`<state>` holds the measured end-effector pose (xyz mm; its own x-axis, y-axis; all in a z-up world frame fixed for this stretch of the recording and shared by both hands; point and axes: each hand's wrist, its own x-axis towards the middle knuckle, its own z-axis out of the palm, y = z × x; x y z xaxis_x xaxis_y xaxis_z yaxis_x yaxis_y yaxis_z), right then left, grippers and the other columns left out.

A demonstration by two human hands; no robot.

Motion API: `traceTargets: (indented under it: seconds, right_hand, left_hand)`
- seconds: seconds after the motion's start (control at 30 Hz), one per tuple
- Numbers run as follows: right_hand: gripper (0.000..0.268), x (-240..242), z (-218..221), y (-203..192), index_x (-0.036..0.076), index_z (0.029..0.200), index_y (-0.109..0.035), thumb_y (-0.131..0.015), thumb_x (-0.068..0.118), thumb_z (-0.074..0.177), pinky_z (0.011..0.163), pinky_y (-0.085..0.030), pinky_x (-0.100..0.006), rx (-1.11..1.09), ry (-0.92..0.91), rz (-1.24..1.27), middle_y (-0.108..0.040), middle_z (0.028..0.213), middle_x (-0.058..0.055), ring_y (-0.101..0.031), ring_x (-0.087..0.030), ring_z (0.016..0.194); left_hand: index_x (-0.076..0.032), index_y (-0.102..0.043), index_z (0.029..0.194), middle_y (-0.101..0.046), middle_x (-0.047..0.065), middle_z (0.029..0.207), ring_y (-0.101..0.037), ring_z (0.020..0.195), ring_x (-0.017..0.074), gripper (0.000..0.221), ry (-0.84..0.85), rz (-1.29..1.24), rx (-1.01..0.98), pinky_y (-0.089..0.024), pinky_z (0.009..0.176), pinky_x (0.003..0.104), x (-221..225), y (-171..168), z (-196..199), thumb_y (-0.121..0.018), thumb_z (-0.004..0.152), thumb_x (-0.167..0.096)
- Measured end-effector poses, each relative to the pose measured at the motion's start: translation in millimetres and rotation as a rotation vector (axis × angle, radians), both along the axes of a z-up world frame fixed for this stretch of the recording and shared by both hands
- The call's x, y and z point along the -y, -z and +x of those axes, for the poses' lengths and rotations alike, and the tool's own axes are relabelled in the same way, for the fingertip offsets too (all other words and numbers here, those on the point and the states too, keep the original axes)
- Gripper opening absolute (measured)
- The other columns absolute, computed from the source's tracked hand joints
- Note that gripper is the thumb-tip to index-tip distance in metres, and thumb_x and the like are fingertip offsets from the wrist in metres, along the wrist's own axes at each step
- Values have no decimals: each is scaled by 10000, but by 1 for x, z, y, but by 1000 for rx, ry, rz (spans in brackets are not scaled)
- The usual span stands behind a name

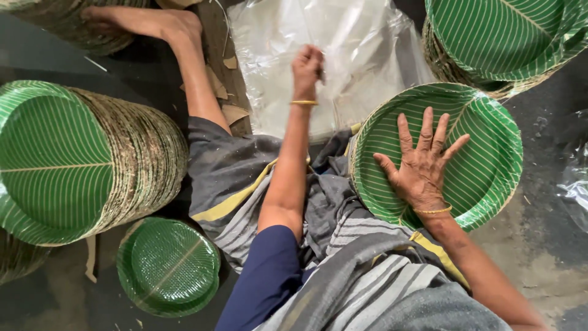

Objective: The person packages green leaf-patterned plates by placing them into clear plastic bags by hand and arranging them into stacks.

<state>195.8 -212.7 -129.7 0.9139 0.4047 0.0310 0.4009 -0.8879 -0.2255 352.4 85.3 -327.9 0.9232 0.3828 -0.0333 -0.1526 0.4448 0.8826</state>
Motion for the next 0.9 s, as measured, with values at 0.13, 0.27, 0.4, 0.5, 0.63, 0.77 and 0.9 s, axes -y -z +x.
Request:
traceTargets:
  seconds: [0.13,0.27,0.4,0.5,0.63,0.77,0.9]
  right_hand:
    - [905,-1,0,2,189,1671,-351,-539,688,940,1144,60,-825,21,-15,14,-108,1749,-232,-12,-501,1592]
    - [899,1,0,8,191,1664,-346,-516,693,938,1132,72,-820,53,-7,51,-108,1738,-233,-15,-498,1584]
    - [766,21,-1,18,175,1584,-454,-401,662,995,1154,62,-770,45,6,237,-255,1682,-232,-110,-461,1565]
    - [742,45,1,3,132,1396,-619,-243,674,1057,1241,-57,-629,-171,-23,753,-518,1512,-209,-335,-362,1504]
    - [825,73,-9,-38,51,1244,-715,-245,698,1042,1198,-306,-445,-601,-69,1361,-702,1239,-154,-580,-252,1273]
    - [388,91,-14,-31,-33,1132,-729,-633,317,994,812,-507,-297,-749,-2,1300,-715,947,-96,-656,-147,843]
    - [133,89,-13,-18,-20,1025,-750,-749,97,964,623,-525,-220,-727,89,1093,-715,839,-36,-638,-65,703]
  left_hand:
    - [-70,-641,946,-544,-38,692,-468,500,46,138,67,-67,183,-386,438,230,-20,-114,-35,-611,1052,-153]
    - [-36,-655,994,-589,-12,714,-534,552,81,106,306,-25,351,-437,503,259,10,-202,-75,-602,1061,-100]
    - [-21,-660,1024,-624,-20,820,-593,695,83,18,590,113,265,-487,627,255,72,-238,-134,-644,1019,-28]
    - [-38,-663,1031,-681,29,865,-619,788,129,70,778,520,346,-511,715,270,115,-262,-180,-702,984,-3]
    - [-69,-620,1005,-671,58,864,-702,791,200,128,812,687,380,-555,740,330,165,-251,-226,-706,924,-20]
    - [-55,-537,895,-629,122,810,-657,801,358,248,825,1000,374,-497,684,453,198,-223,-246,-766,821,-113]
    - [-67,-513,868,-632,116,809,-654,812,379,270,892,1090,423,-487,670,492,213,-202,-253,-761,795,-147]
